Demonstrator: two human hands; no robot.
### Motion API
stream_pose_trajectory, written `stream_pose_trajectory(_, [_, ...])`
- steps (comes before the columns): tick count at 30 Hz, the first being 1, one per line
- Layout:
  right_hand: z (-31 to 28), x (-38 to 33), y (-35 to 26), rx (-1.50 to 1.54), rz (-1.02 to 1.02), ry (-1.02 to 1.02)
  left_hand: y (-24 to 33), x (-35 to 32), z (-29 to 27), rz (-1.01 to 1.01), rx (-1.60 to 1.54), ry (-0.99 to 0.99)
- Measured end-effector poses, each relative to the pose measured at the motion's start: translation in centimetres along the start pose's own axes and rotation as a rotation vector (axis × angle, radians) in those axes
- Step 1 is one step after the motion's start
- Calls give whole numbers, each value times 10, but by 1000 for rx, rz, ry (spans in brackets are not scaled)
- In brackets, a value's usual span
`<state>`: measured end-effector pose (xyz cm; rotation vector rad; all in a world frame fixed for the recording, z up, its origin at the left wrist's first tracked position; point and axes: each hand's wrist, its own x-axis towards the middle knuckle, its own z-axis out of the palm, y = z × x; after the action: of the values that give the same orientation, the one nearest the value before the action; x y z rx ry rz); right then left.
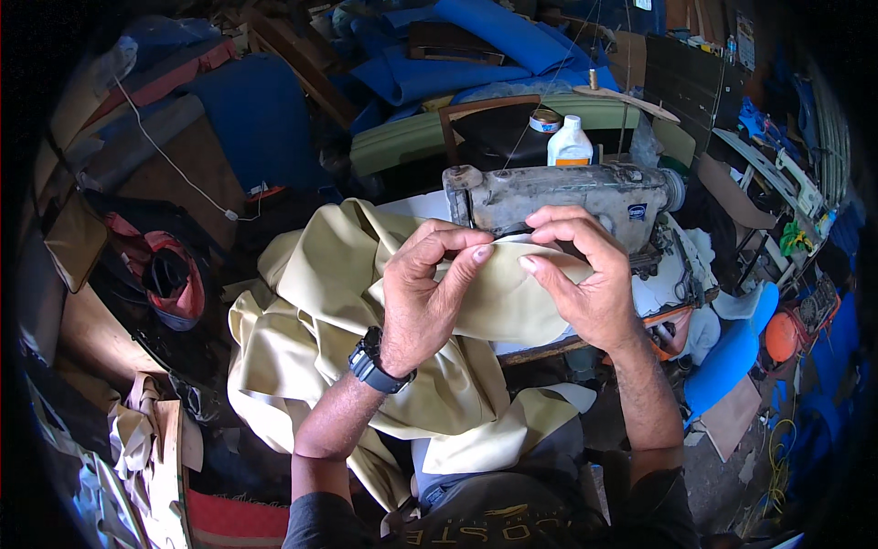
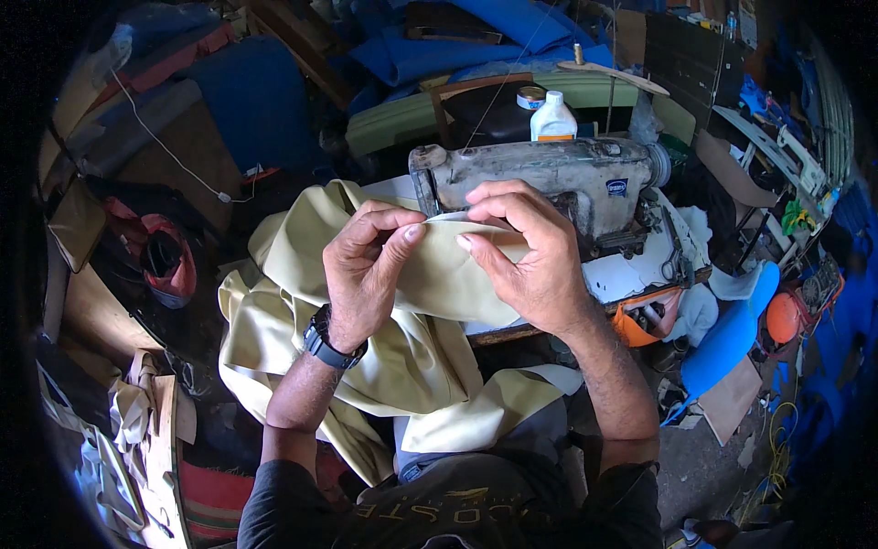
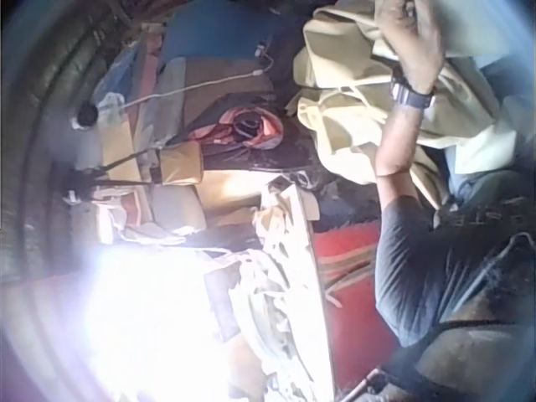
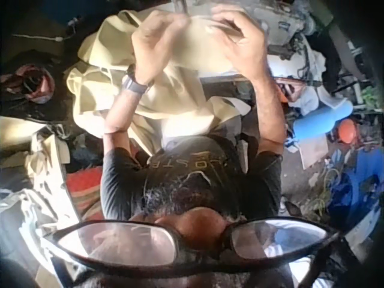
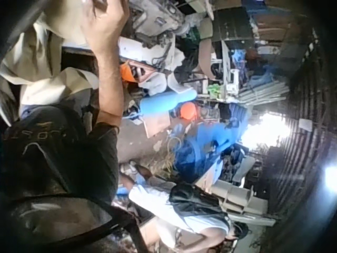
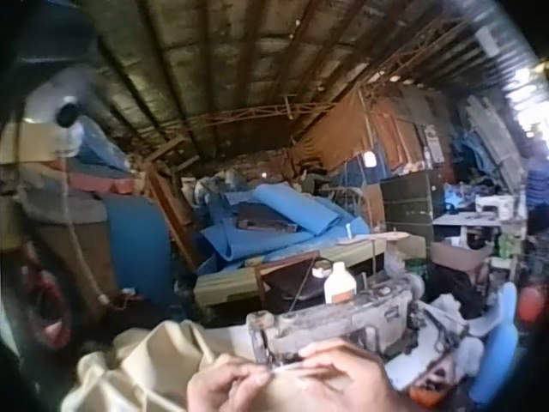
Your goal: Cutting and preparing yellow fabric pieces using scissors at a sewing station.
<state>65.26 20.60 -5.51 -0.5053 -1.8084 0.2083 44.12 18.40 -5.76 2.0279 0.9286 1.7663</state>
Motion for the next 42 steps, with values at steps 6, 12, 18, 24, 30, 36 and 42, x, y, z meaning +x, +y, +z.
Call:
stream_pose_trajectory(6, [4,0,5,-5,-78,-89,-3,-3,-4,-25,7,-5])
stream_pose_trajectory(12, [7,2,-6,127,116,-100,3,3,-5,13,53,-47])
stream_pose_trajectory(18, [-5,20,-5,-31,39,-276,3,5,-4,23,-14,-97])
stream_pose_trajectory(24, [-21,26,5,-117,30,-204,-7,0,-8,-210,138,-307])
stream_pose_trajectory(30, [-34,22,8,-150,0,-168,-25,-21,5,-188,62,-261])
stream_pose_trajectory(36, [-88,38,16,-426,108,201,-56,-64,6,-320,363,-294])
stream_pose_trajectory(42, [-150,49,37,-149,197,282,-80,-86,3,-398,-4,-165])
